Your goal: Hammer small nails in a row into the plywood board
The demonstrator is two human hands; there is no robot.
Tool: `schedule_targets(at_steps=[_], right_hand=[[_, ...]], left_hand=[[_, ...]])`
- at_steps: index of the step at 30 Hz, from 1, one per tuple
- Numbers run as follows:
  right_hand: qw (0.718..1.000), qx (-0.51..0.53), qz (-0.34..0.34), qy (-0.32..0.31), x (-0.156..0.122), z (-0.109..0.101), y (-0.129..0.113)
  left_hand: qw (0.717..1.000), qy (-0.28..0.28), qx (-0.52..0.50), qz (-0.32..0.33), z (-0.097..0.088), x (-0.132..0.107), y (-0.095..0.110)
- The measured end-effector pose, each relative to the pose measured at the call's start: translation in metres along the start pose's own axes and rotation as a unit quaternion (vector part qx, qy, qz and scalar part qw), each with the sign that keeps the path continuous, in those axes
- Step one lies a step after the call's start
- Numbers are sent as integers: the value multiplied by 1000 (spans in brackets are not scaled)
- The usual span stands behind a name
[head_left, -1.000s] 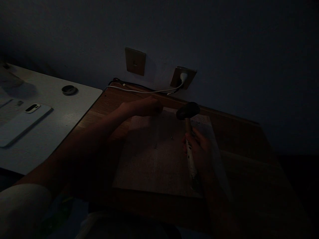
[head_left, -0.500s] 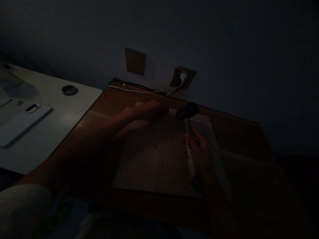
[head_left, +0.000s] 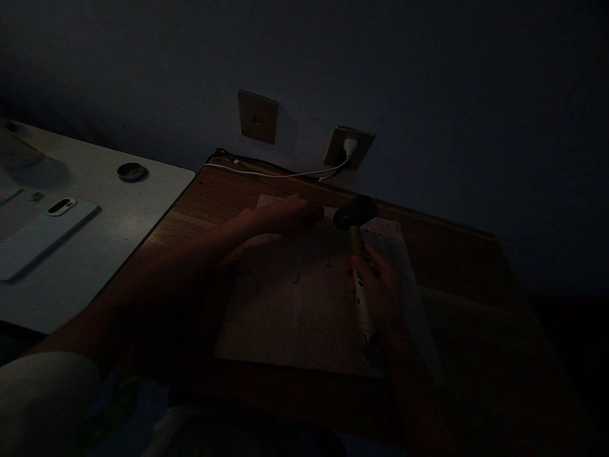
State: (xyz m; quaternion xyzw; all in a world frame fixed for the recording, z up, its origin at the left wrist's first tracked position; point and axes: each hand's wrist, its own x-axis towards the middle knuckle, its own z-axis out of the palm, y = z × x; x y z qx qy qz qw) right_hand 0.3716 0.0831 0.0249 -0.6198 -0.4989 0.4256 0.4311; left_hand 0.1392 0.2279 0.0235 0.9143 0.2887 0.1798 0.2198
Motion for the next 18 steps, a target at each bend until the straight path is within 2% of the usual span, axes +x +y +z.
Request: schedule_targets(at_steps=[5,13,18], right_hand=[[1000,2,8,-8,-1,0,-4],[999,1,10,-34,-6,10,-9],[999,3,12,-52,-4,15,-18]], left_hand=[[1000,17,-11,-19,4,0,-1],[992,56,-81,-77,12,0,-19],[990,65,-95,-86,15,-2,-20]])
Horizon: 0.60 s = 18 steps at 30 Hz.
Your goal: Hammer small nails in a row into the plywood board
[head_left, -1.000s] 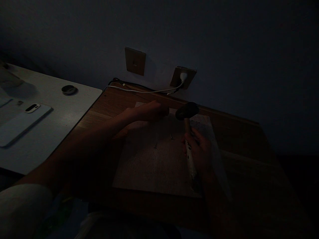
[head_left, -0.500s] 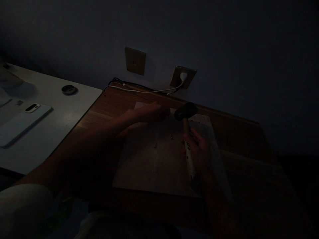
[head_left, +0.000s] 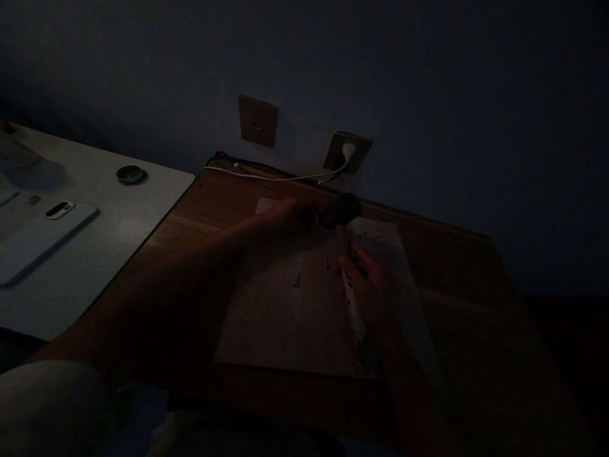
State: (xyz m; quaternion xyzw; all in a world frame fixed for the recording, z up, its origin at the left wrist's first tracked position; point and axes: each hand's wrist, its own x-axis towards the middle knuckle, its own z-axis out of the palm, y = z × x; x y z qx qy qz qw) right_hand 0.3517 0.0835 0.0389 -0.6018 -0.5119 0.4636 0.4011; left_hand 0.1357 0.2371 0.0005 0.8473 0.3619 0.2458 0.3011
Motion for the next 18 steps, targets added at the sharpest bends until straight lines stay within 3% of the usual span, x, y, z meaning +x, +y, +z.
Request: schedule_targets(at_steps=[5,11,18], right_hand=[[1000,-8,-12,3,4,7,-5],[999,-37,-26,28,2,17,7],[998,-54,-30,-1,3,15,9]], left_hand=[[1000,7,-10,2,0,-1,1],[1000,22,-17,8,3,-1,-3],[999,27,-32,22,3,-1,-3]])
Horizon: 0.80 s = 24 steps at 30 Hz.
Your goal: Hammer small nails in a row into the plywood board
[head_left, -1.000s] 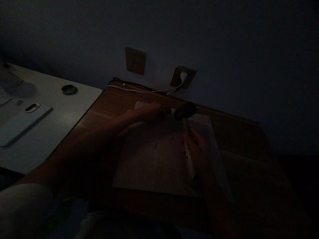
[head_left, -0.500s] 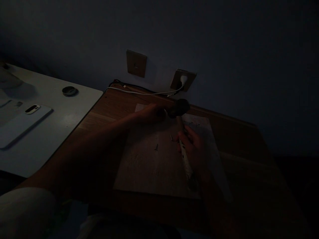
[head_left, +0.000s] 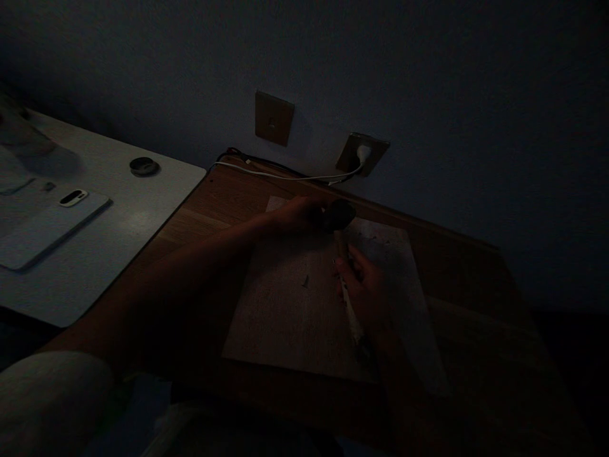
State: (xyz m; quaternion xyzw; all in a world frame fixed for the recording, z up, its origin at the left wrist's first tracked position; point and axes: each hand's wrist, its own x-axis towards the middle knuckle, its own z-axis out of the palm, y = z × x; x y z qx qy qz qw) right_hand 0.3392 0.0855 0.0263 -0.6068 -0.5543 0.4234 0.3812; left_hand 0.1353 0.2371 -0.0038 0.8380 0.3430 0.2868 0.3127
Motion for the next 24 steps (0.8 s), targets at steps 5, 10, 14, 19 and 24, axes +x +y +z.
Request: schedule_targets(at_steps=[5,10,14,19,24], right_hand=[[1000,7,-2,-6,-1,0,1],[1000,22,-1,4,-2,1,3],[998,54,19,3,-1,-1,4],[990,112,24,87,-4,-7,-1],[981,144,15,125,-1,-18,-2]], left_hand=[[1000,7,3,4,-1,-1,1],[1000,-1,10,4,0,-1,-2],[999,-23,38,10,-2,2,0],[989,-26,139,46,-5,1,27],[934,-105,262,218,13,-10,66]])
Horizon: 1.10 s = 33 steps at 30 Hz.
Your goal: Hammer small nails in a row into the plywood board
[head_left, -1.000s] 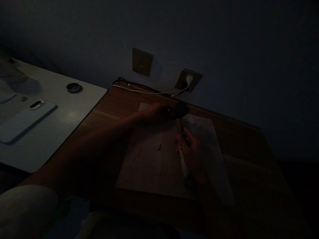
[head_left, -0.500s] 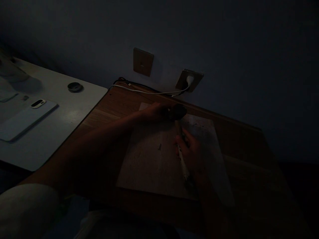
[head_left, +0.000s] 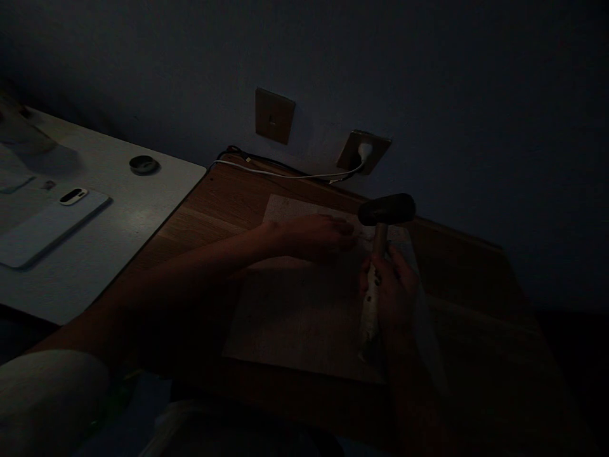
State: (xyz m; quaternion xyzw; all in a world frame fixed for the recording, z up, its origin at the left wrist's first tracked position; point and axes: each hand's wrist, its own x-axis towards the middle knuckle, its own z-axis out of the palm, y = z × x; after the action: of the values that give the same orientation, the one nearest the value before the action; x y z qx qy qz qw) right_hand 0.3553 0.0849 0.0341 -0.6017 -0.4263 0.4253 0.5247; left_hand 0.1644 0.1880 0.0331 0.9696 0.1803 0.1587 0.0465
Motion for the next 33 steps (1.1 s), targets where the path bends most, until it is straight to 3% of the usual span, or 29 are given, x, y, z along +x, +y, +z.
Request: schedule_targets(at_steps=[2,5,9,13,16,18,20,22,25,33], right_hand=[[1000,-9,15,24,3,-3,2],[998,-54,10,41,6,-7,6],[994,-94,-21,50,6,-8,6],[999,-39,15,26,3,-4,2],[1000,-19,17,6,1,0,-1],[1000,-20,18,-3,0,3,-3],[1000,-21,17,-8,-1,4,-4],[1000,-20,13,-13,-2,5,-4],[999,-17,17,-24,-3,6,-3],[999,-13,36,-36,-5,8,1]], left_hand=[[997,11,47,63,6,3,16],[989,38,104,98,17,6,35],[982,-12,163,98,16,9,42],[992,-29,109,64,2,3,17],[999,43,22,-12,-2,-12,-15],[989,104,-51,-94,1,-25,-35],[971,128,-96,-175,8,-38,-48],[961,129,-109,-220,16,-47,-54],[958,124,-122,-227,22,-52,-54],[949,119,-158,-246,14,-45,-50]])
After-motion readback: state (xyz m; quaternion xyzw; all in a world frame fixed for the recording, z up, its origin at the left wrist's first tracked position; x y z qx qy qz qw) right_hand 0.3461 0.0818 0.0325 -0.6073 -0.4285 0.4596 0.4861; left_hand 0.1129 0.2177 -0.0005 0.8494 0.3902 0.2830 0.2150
